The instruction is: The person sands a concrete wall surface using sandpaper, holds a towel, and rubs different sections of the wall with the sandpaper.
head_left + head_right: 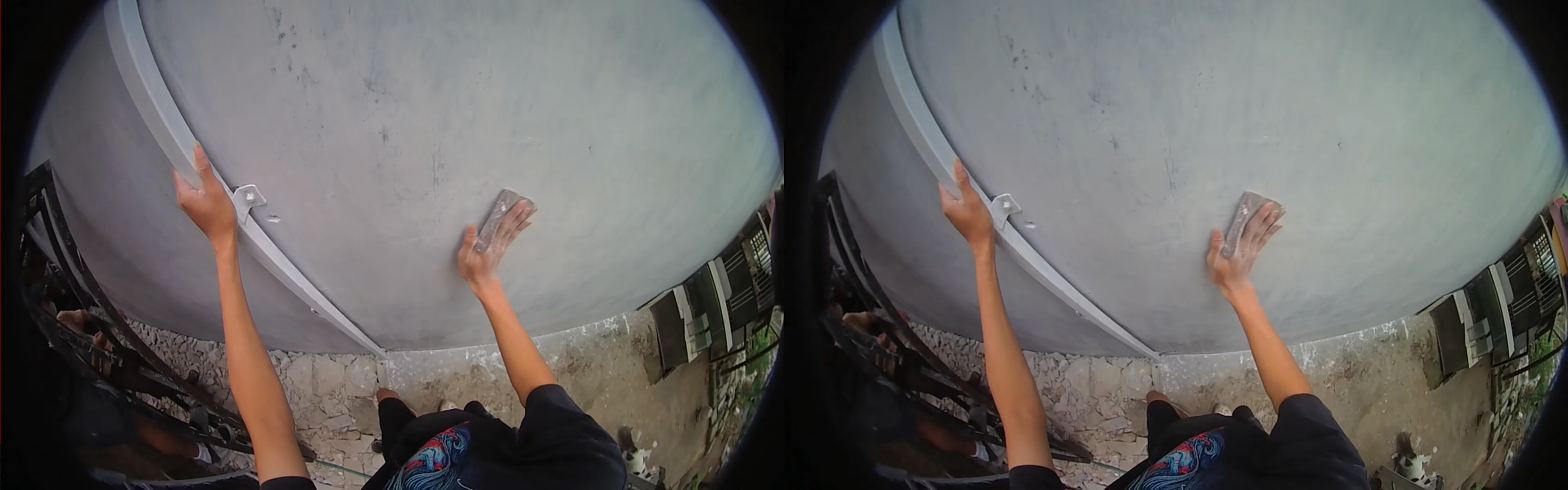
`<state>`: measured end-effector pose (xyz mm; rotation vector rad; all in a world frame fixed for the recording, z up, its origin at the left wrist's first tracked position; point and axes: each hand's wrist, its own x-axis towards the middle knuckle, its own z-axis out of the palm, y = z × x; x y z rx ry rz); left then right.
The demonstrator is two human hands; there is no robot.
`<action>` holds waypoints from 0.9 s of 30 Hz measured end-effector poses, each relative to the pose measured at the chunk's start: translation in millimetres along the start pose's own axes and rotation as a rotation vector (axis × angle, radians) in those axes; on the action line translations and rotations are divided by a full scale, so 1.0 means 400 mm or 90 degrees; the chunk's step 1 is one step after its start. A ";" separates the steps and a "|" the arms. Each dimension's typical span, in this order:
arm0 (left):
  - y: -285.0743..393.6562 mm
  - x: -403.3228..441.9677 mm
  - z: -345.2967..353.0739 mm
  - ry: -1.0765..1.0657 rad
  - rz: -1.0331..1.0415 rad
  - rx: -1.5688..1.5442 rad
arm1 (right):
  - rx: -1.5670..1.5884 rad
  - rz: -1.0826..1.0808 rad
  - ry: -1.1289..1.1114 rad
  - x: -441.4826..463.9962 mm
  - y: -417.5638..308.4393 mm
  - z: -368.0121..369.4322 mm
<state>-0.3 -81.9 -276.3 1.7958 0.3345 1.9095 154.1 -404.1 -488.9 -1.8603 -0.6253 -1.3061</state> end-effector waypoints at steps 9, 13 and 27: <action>0.001 0.000 0.002 0.006 0.022 -0.022 | -0.020 -0.196 -0.425 -0.188 -0.147 -0.006; 0.007 0.000 0.000 0.012 0.012 -0.037 | 0.082 -0.221 -0.153 0.058 -0.194 -0.087; 0.007 0.008 -0.003 0.008 0.013 -0.041 | 0.047 -0.275 -0.158 0.314 -0.362 -0.007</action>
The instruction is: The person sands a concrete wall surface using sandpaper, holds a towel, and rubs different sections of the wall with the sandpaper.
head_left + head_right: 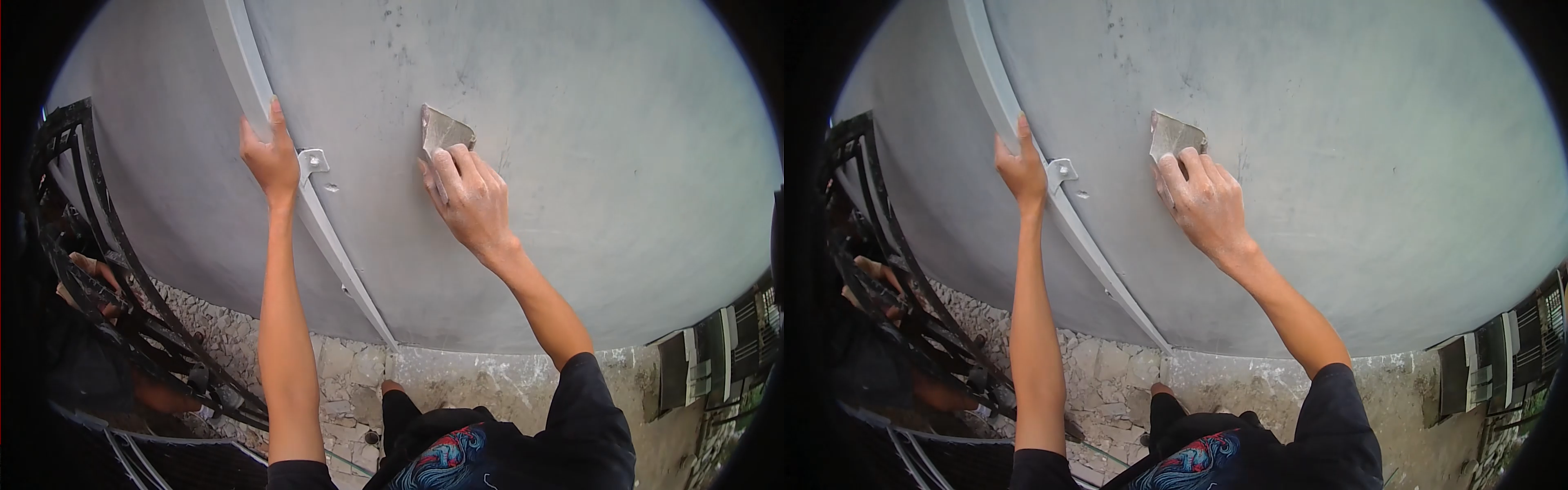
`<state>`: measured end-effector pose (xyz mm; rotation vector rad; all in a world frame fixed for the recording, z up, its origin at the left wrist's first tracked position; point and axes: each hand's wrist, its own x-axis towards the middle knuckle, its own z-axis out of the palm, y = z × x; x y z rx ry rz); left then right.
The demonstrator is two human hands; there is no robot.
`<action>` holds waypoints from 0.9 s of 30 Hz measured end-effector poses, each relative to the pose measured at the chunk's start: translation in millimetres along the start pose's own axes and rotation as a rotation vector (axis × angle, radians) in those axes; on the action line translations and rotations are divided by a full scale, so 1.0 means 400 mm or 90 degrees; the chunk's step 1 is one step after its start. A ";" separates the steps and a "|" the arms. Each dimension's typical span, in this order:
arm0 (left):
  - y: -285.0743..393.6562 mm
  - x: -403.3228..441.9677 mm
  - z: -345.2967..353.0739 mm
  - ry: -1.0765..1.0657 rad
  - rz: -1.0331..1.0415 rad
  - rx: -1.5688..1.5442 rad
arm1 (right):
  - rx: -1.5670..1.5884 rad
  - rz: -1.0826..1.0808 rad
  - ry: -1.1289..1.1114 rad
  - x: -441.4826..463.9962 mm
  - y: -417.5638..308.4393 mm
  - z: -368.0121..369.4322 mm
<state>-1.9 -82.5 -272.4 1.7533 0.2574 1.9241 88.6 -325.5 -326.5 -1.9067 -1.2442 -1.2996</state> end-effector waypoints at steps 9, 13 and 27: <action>-0.012 0.000 -0.001 0.000 0.018 0.000 | 0.326 0.114 -0.217 -0.285 -0.080 0.172; -0.008 -0.001 0.007 0.017 0.037 -0.012 | 0.479 0.146 -0.209 -0.345 -0.076 0.206; -0.002 -0.008 -0.001 0.011 0.005 0.002 | 0.394 0.076 -0.311 -0.467 -0.120 0.298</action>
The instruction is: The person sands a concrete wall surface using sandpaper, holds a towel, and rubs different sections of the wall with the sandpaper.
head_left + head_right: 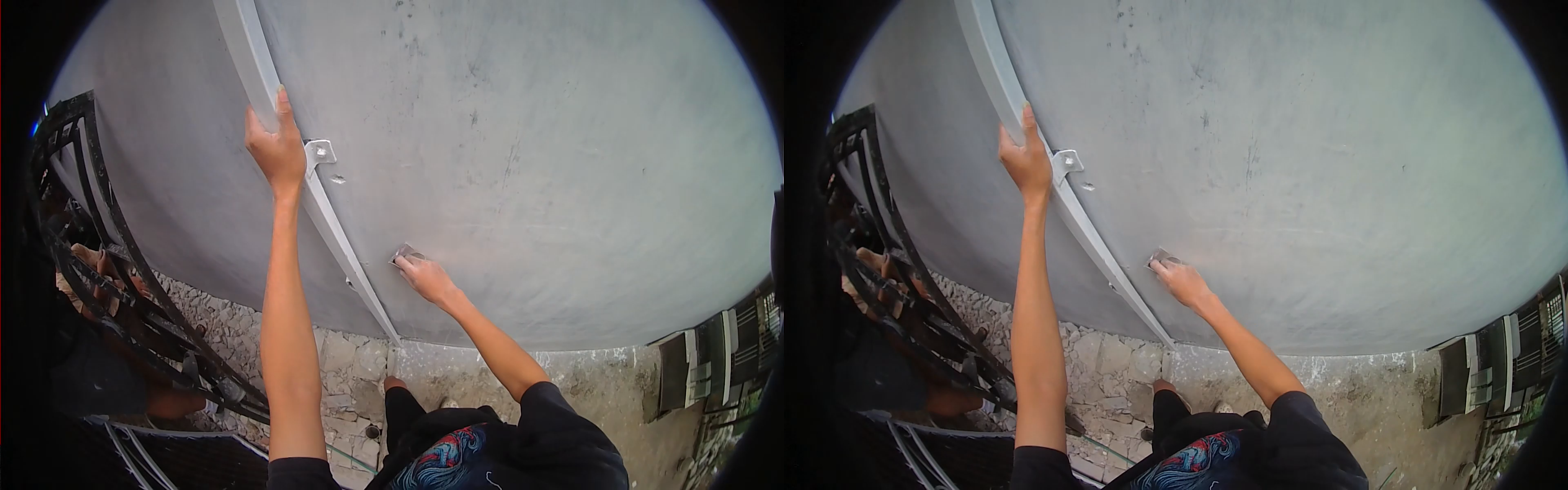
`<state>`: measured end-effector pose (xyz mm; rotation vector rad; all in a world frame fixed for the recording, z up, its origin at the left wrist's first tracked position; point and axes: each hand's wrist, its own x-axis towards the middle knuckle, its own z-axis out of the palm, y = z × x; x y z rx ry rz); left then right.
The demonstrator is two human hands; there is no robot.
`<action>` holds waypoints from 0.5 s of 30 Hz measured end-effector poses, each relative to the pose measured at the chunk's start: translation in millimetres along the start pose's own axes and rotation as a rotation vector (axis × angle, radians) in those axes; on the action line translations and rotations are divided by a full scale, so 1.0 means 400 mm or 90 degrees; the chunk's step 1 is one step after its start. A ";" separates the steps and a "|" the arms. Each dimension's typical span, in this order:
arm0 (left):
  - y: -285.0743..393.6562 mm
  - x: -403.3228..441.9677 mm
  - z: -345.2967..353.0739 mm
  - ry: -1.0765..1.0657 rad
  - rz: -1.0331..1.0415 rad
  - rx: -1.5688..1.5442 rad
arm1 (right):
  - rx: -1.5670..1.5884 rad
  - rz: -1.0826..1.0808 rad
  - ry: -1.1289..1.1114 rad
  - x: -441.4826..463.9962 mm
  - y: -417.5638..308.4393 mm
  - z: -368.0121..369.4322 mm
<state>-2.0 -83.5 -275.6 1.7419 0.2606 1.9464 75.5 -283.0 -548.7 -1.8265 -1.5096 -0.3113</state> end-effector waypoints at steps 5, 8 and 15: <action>-0.009 0.007 0.005 0.001 0.028 -0.022 | 0.061 0.087 0.005 0.108 -0.060 -0.074; -0.002 0.005 -0.007 -0.043 -0.020 0.009 | 0.148 0.065 0.228 0.257 -0.173 -0.249; -0.026 0.008 0.006 0.022 0.060 -0.034 | 0.026 -0.028 0.158 0.177 -0.092 -0.072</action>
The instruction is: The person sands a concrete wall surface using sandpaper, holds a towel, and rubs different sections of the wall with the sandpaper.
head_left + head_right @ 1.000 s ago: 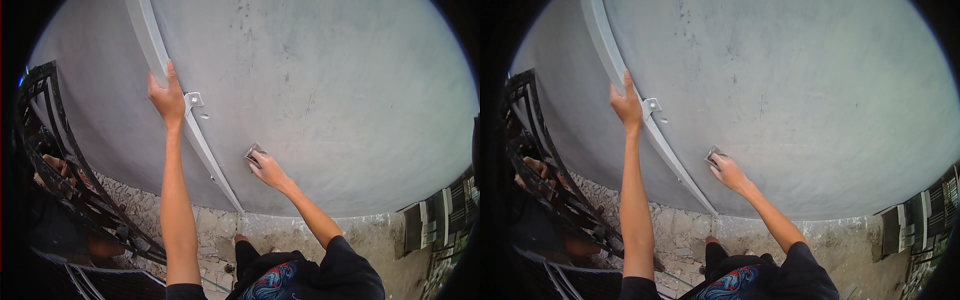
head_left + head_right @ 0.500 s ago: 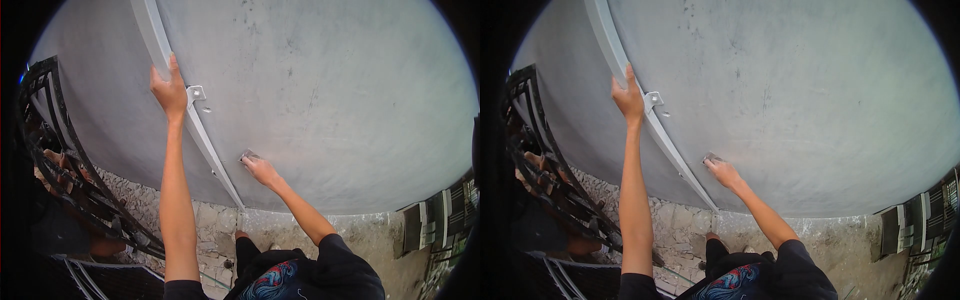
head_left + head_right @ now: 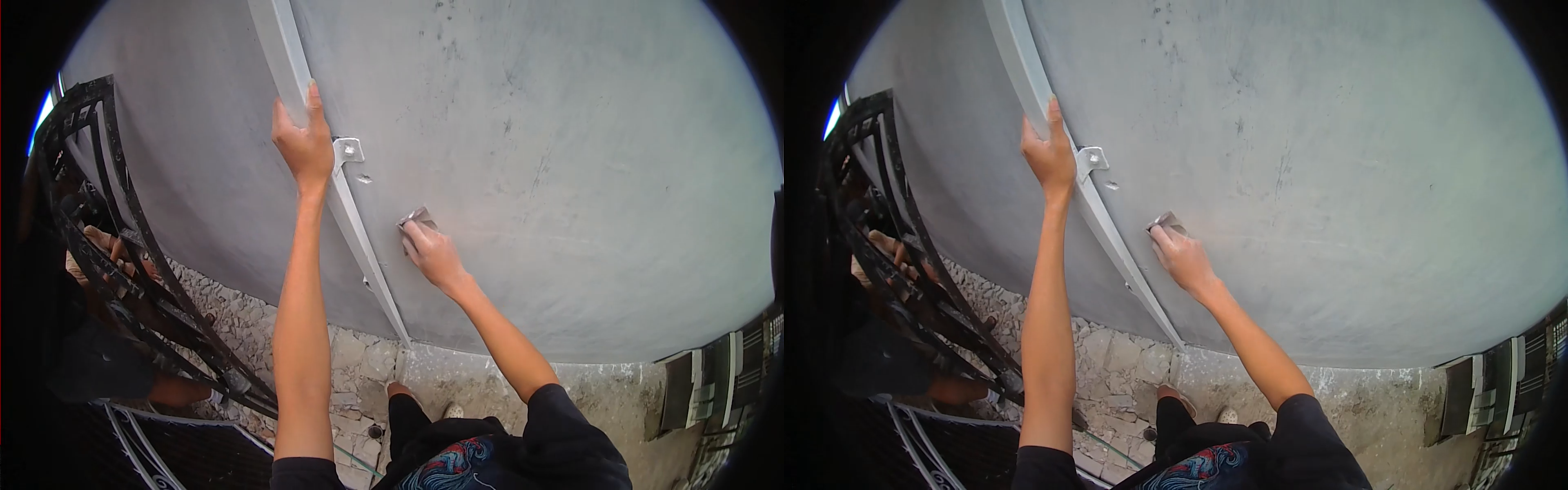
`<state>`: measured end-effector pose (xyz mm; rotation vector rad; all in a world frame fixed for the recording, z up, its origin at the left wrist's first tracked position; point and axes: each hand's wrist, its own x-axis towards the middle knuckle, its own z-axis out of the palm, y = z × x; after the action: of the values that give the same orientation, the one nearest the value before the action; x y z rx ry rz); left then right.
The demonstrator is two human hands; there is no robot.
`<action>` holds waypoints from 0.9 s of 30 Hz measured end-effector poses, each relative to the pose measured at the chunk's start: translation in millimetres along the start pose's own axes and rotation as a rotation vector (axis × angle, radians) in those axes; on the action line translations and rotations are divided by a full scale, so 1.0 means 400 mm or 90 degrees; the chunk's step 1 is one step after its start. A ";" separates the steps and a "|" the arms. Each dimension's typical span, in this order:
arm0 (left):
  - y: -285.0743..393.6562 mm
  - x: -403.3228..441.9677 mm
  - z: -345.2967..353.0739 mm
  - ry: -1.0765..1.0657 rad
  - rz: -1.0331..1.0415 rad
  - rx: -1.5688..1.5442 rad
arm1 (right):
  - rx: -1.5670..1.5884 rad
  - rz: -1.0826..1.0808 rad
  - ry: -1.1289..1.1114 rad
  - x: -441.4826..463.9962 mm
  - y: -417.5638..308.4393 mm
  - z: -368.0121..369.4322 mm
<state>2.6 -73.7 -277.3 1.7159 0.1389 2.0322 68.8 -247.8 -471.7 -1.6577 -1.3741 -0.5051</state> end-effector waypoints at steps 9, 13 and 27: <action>0.008 0.001 0.002 -0.014 -0.007 0.002 | 0.110 0.072 0.122 0.236 -0.135 -0.182; 0.011 -0.002 -0.004 -0.032 -0.033 0.024 | 0.146 0.105 0.242 0.315 -0.175 -0.242; 0.023 0.004 -0.001 -0.013 -0.014 0.011 | 0.178 0.074 0.219 0.452 -0.231 -0.341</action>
<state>-0.4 -80.9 -272.4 1.7380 0.1682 2.0019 67.8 -260.8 -227.4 -1.3424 -1.0376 -0.4797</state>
